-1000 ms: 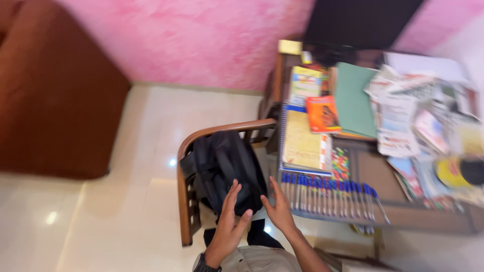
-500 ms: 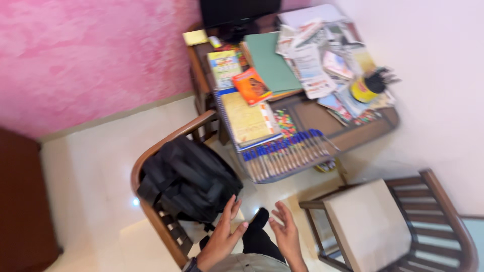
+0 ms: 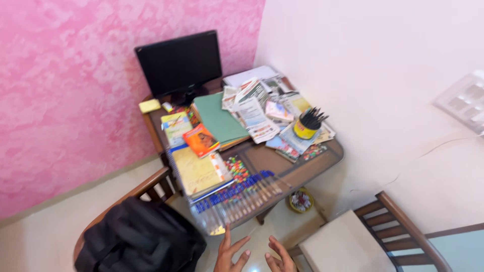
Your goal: The person places a black backpack on a chair, then picks up several blue pens from a desk and places them into a pen holder. The person then moves the pen holder to the right side of the desk and picks up two books, placing them on the chair.
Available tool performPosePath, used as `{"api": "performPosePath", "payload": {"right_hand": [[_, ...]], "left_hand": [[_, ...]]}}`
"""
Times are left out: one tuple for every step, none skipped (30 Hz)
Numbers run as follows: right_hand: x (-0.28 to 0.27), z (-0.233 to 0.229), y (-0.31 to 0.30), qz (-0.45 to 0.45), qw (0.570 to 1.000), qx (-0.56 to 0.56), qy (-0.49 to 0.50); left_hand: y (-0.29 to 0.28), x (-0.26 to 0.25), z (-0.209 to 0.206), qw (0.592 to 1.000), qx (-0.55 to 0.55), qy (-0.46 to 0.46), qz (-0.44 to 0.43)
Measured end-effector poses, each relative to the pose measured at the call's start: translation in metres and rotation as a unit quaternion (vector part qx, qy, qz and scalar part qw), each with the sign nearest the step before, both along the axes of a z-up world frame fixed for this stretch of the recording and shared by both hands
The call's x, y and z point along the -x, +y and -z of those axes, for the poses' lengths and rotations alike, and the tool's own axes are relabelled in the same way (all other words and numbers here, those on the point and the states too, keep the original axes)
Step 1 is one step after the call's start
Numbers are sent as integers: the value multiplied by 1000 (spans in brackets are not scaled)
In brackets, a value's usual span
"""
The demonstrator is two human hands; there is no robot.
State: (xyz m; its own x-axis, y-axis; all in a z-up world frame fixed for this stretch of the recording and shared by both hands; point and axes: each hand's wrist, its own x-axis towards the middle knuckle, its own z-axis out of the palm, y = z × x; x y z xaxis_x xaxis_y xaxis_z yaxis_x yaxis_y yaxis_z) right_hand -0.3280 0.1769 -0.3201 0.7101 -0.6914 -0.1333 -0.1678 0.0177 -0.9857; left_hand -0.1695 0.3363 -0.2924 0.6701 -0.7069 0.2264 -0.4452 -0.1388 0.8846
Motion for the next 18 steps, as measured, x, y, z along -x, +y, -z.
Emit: {"api": "performPosePath", "payload": {"right_hand": [[-1,0,-17,5,1000,10,-23],[7,1,-28,13,999,15,-41],[15,4,-37,20,998,19,-58],[31,7,-46,16,998,20,-56],[46,9,-58,13,998,21,-53],[52,8,-76,5,998,27,-55],[60,7,-88,9,998,42,-37],[70,6,-100,9,998,57,-18],[76,5,-114,8,997,71,1],[82,4,-122,17,998,66,8],[87,3,-131,25,998,61,15],[92,4,-134,34,998,53,22],[96,5,-141,36,998,56,19],[101,7,-145,41,997,57,16],[102,8,-146,46,997,57,12],[105,10,-147,54,997,51,9],[108,10,-147,62,997,44,7],[111,10,-148,70,997,39,5]], "left_hand": [[-16,-2,4,1000,19,-5,-5],[-25,5,3,999,32,-4,-7],[-36,10,-4,999,45,-4,-9],[-44,19,-13,998,38,55,-15],[-51,26,-24,993,30,114,-21],[-66,27,-41,985,28,169,-29],[-78,30,-58,988,28,148,-24],[-87,32,-73,991,29,126,-25],[-96,33,-84,994,29,105,-25],[-100,37,-92,995,26,96,-26],[-104,41,-97,996,22,87,-27],[-104,44,-100,996,16,78,-28],[-104,47,-101,997,5,81,-20],[-102,48,-101,997,-7,83,-9],[-99,49,-101,996,-19,85,2],[-97,48,-100,995,-36,94,-4],[-93,46,-99,993,-52,103,-10],[-92,45,-98,991,-67,113,-17]]}}
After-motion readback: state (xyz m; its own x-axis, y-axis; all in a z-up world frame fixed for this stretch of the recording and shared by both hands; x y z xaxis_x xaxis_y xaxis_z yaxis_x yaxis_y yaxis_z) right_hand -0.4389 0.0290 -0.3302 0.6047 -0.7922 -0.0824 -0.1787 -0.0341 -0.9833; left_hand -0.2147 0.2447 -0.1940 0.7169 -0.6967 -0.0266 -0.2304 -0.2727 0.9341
